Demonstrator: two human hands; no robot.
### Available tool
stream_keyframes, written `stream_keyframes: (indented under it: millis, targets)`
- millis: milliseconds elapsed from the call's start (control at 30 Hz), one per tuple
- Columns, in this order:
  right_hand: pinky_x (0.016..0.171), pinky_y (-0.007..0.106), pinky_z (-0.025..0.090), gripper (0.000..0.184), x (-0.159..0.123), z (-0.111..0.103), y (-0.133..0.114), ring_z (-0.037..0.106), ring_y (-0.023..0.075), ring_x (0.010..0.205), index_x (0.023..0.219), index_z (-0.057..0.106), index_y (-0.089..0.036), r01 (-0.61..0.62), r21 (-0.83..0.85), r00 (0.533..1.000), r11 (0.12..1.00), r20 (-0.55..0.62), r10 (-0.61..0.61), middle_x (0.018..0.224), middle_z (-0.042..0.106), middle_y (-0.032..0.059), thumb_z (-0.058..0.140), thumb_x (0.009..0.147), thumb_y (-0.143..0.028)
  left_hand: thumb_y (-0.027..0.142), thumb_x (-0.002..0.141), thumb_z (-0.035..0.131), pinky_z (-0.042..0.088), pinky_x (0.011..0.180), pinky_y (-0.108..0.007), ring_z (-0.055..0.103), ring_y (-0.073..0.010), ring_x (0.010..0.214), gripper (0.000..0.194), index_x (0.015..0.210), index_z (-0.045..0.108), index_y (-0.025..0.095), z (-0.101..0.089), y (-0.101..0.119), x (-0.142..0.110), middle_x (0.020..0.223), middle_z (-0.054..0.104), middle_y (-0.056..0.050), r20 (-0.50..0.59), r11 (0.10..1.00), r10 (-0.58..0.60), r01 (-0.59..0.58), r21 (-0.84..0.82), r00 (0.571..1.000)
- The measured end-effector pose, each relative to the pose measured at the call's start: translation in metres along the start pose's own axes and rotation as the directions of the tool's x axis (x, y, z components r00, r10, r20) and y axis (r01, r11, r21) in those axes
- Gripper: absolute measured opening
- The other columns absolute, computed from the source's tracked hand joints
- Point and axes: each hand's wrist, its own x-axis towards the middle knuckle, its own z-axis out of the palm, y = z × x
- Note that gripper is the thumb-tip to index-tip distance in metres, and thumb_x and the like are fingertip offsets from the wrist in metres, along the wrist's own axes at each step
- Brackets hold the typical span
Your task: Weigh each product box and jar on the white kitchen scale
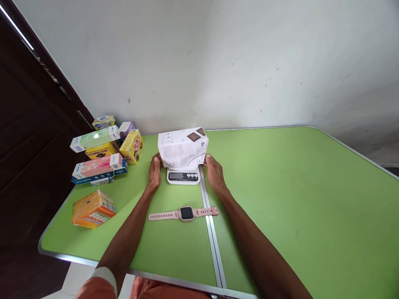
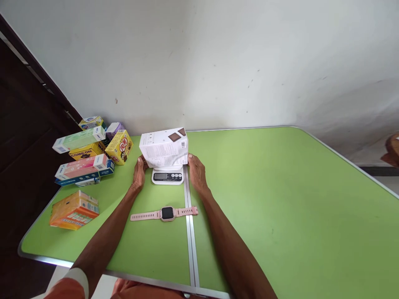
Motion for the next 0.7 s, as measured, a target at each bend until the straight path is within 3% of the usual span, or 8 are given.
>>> stream_keyframes:
  millis: [700]
  targets:
    - [0.105, 0.057, 0.058, 0.074, 0.0019, 0.0004, 0.0009, 0.071, 0.0327, 0.101, 0.101, 0.077, -0.028, 0.000, 0.012, 1.000, 1.000, -0.004, 0.000, 0.105, 0.078, 0.0100, 0.036, 0.098, -0.089, 0.096, 0.091, 0.044, 0.059, 0.111, -0.048, 0.068, -0.0313, 0.135, 0.092, 0.140, 0.065, 0.020, -0.0022, 0.0021, -0.0013, 0.145, 0.070, -0.017, 0.032, 0.998, 0.028, -0.029, 0.055, 0.999]
